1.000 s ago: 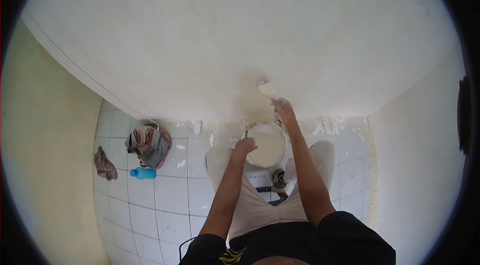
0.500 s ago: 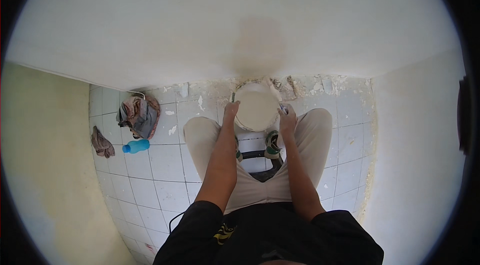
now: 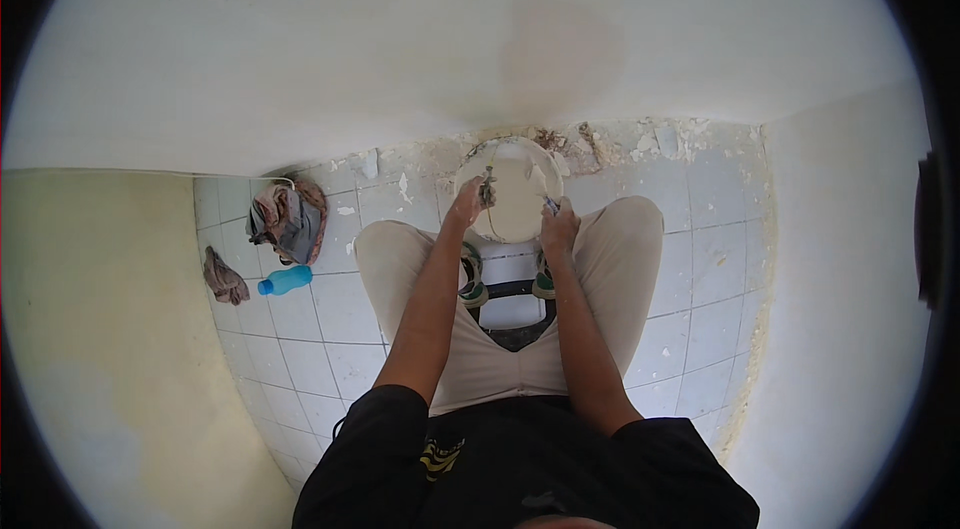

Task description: The recorder uses a paintbrush and a putty knife to apply white patching compound from a bucket onto a wall surface.

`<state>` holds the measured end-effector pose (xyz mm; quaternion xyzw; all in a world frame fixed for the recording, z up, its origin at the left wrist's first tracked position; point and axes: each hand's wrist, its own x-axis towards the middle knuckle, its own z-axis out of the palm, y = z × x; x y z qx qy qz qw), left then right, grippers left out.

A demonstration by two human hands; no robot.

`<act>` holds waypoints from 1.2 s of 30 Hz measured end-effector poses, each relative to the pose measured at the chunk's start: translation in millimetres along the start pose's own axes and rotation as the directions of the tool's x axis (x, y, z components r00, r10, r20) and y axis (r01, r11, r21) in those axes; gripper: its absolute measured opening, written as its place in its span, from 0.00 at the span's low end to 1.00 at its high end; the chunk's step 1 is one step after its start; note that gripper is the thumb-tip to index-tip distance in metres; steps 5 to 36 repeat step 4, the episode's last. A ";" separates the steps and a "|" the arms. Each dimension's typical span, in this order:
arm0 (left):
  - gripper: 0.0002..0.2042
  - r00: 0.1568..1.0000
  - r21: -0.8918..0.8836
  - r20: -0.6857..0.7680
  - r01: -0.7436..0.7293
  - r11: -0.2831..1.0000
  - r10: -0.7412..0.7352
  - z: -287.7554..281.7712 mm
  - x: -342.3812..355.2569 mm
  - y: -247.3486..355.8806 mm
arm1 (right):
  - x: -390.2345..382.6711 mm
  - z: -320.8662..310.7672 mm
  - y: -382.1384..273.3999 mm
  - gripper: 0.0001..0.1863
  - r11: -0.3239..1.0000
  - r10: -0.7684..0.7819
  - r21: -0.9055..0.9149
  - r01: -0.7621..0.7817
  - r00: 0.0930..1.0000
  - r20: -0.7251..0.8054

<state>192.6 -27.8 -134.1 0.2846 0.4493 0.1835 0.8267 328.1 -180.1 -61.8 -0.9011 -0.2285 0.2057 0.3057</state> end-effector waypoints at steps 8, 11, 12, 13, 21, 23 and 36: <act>0.19 0.998 0.227 0.070 -0.014 0.974 -0.002 22.9 0.0 -10.6 | 12.7 14.4 22.3 0.16 0.961 0.262 0.040 -0.275 0.944 0.204; 0.19 0.998 0.227 0.070 -0.014 0.974 -0.002 22.9 0.0 -10.6 | 12.7 14.4 22.3 0.16 0.961 0.262 0.040 -0.275 0.944 0.204; 0.19 0.998 0.227 0.070 -0.014 0.974 -0.002 22.9 0.0 -10.6 | 12.7 14.4 22.3 0.16 0.961 0.262 0.040 -0.275 0.944 0.204; 0.19 0.998 0.227 0.070 -0.014 0.974 -0.002 22.9 0.0 -10.6 | 12.7 14.4 22.3 0.16 0.961 0.262 0.040 -0.275 0.944 0.204; 0.19 0.998 0.227 0.070 -0.014 0.974 -0.002 22.9 0.0 -10.6 | 12.7 14.4 22.3 0.16 0.961 0.262 0.040 -0.275 0.944 0.204; 0.19 0.998 0.227 0.070 -0.014 0.974 -0.002 22.9 0.0 -10.6 | 12.7 14.4 22.3 0.16 0.961 0.262 0.040 -0.275 0.944 0.204; 0.19 0.998 0.227 0.070 -0.014 0.974 -0.002 22.9 0.0 -10.6 | 12.7 14.4 22.3 0.16 0.961 0.262 0.040 -0.275 0.944 0.204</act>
